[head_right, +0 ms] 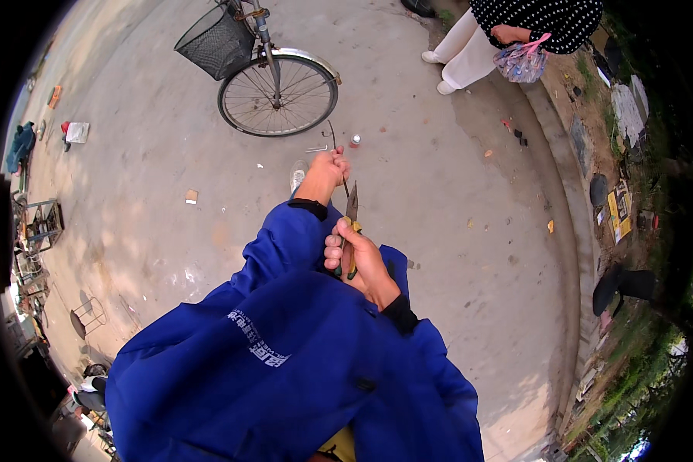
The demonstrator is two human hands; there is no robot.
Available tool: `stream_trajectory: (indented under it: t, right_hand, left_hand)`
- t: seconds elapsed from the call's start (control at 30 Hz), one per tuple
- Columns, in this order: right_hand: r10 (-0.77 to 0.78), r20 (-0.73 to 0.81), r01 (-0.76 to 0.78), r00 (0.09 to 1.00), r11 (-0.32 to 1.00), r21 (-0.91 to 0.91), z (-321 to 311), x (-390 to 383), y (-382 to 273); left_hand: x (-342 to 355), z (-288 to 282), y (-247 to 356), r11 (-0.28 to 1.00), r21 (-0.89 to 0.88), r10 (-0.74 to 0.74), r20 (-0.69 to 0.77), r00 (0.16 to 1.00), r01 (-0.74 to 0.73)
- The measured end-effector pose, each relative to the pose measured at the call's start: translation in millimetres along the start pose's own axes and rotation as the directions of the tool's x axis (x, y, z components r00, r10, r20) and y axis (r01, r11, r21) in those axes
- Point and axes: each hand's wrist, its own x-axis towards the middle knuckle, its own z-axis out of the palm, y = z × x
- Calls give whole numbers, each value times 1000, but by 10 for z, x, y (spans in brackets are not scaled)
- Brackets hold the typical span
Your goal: The person uses pliers to cut a cable attached to the front of a bicycle. After cutting the cable, the person walks into a cluttered workshop area.
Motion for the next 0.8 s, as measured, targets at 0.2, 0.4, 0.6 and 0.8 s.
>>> stream_trajectory:
  t: [0.2, 0.4, 0.6, 0.8]
  right_hand:
    - [-97, 370, 57, 924, 991, 117, -174, -76, -230]
    - [-370, 454, 359, 811, 926, 114, 54, -33, -384]
    - [-292, 577, 311, 763, 948, 70, 230, -143, -515]
    - [-317, 612, 343, 724, 936, 79, 273, -177, -524]
  left_hand:
    - [-1140, 605, -160, 994, -28, 108, 385, 917, -105]
    - [-1878, 744, -434, 990, -21, 124, 580, 805, -137]
    - [-2180, 877, -496, 981, -81, 190, 608, 771, -178]
    - [-2373, 962, -567, 970, -84, 227, 642, 732, -228]
